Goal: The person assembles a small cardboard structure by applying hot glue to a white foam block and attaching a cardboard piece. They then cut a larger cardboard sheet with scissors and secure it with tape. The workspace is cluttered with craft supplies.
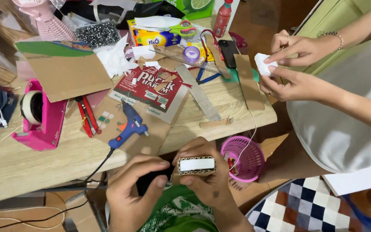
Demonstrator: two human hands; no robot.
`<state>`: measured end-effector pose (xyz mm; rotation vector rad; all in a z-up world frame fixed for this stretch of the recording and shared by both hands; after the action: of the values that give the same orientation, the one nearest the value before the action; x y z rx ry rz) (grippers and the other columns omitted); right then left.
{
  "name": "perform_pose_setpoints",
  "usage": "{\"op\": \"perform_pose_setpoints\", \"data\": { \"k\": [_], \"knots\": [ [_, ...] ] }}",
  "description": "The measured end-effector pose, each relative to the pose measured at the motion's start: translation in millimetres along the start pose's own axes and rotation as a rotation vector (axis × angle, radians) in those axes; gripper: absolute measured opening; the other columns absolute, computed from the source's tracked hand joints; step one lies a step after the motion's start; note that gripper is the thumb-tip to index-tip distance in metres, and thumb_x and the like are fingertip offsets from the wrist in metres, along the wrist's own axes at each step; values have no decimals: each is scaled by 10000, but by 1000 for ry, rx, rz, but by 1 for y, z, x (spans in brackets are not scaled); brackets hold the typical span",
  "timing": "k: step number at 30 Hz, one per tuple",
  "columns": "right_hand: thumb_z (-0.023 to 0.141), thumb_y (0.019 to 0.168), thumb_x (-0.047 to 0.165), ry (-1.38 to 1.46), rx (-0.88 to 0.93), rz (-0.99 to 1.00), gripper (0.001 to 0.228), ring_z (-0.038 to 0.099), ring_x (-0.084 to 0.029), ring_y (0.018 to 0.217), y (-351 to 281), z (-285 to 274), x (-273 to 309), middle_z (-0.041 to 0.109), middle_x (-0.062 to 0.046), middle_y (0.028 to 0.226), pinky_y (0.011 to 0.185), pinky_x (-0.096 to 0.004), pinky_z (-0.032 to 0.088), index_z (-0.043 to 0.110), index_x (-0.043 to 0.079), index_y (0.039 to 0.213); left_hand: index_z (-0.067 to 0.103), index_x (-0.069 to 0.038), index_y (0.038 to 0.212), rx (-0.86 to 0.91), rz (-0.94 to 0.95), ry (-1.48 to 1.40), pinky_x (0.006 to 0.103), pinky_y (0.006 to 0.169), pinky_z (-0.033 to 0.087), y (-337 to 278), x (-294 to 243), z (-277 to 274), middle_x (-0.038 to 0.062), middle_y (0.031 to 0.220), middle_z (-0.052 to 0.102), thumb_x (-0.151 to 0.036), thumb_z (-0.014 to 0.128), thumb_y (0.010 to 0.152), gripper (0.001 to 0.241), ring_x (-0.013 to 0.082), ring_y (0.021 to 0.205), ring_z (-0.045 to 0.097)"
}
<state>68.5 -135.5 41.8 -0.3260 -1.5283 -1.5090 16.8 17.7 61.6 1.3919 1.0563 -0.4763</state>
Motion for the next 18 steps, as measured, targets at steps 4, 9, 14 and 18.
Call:
{"op": "perform_pose_setpoints", "data": {
  "k": [4, 9, 14, 18],
  "knots": [
    [772, 977, 248, 72, 0, 30, 340, 666, -231, 963, -3, 2, -8, 594, -156, 1131, 838, -315, 605, 600, 34, 1176, 751, -25, 984, 31, 33, -5, 294, 753, 624, 2, -6, 6, 120, 960, 753, -201, 715, 890, 203, 198, 842, 763],
    [787, 948, 205, 47, 37, 44, 332, 696, -259, 864, -3, 0, -11, 599, -169, 1088, 743, -331, 632, 608, 33, 1168, 754, -24, 886, 7, 23, 19, 296, 766, 612, 1, -3, 6, 112, 913, 745, -99, 762, 842, 87, 190, 827, 754],
    [757, 971, 274, -12, 40, 109, 319, 668, -234, 946, 1, -1, -8, 588, -145, 1112, 822, -326, 593, 610, 60, 1157, 742, -35, 868, -14, 22, 41, 286, 742, 606, 1, -1, 10, 102, 894, 739, -94, 738, 861, 60, 177, 794, 741],
    [684, 988, 378, -249, 75, 123, 333, 604, -194, 1018, 2, -3, -3, 562, -110, 1166, 848, -323, 544, 597, 122, 1182, 718, -32, 889, -49, 42, 30, 293, 704, 593, 2, -1, 9, 121, 901, 722, -92, 712, 879, 61, 191, 769, 728]
  ]
}}
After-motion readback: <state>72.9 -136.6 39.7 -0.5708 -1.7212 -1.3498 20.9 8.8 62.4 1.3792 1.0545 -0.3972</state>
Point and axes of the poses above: each hand's wrist, its own y-axis towards the middle knuckle, its own z-axis out of the palm, x = y × z, the point moved 6 cm from there along y, towards the middle knuckle
